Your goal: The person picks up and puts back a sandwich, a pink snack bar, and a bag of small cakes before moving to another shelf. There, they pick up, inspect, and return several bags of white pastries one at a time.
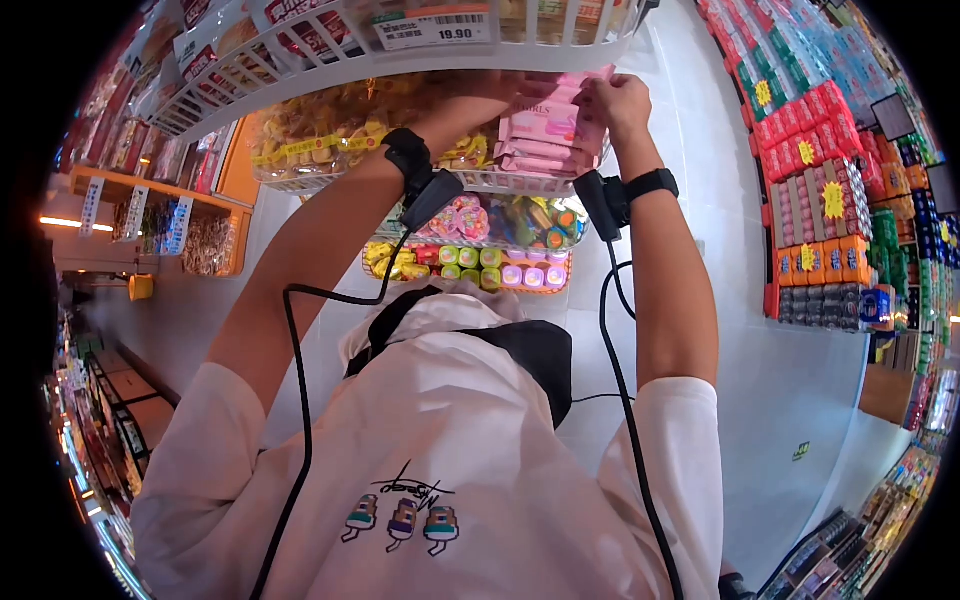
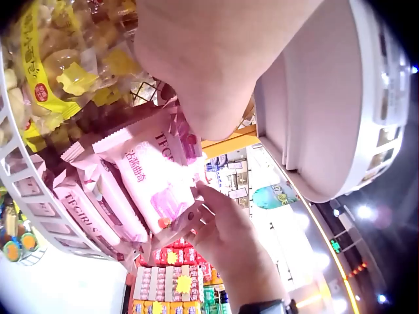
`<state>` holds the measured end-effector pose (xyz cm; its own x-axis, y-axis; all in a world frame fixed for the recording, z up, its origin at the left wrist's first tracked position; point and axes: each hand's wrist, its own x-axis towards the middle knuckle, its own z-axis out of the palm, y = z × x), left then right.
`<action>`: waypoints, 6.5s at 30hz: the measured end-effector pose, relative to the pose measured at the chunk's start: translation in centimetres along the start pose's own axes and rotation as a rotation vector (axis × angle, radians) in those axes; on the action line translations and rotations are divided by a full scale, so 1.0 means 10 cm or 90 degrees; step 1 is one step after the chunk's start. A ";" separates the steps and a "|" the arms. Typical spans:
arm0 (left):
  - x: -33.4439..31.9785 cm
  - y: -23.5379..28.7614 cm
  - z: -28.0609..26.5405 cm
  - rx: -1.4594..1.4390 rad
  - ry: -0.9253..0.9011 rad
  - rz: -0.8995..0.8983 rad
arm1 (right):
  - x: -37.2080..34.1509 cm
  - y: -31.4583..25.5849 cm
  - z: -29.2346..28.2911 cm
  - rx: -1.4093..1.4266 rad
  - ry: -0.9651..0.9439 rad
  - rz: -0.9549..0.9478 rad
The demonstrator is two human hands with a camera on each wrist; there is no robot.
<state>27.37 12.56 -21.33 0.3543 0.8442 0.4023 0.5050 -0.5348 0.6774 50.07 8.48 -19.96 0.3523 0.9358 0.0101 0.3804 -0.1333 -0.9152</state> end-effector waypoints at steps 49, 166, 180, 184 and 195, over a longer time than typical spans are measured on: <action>-1.65 1.42 -0.61 -0.565 -0.409 -0.177 | -2.25 -0.69 -0.30 0.426 0.103 -0.043; -1.77 1.95 -0.39 -0.661 0.003 -0.240 | -1.97 -0.64 -0.81 0.305 -0.575 -0.120; -1.73 1.95 -0.48 -0.493 -0.080 -0.212 | -1.95 -0.68 -0.86 0.341 -0.620 -0.045; -1.73 1.96 -0.42 -0.490 -0.077 -0.211 | -1.95 -0.65 -0.89 0.359 -0.622 0.020; -1.75 2.01 -0.40 -0.533 -0.037 -0.214 | -1.99 -0.58 -0.88 0.311 -0.554 -0.174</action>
<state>28.15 -12.87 -12.26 0.3424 0.9356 0.0863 -0.1408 -0.0398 0.9892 48.42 -12.21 -11.26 -0.5081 0.8521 0.1253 -0.1032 0.0842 -0.9911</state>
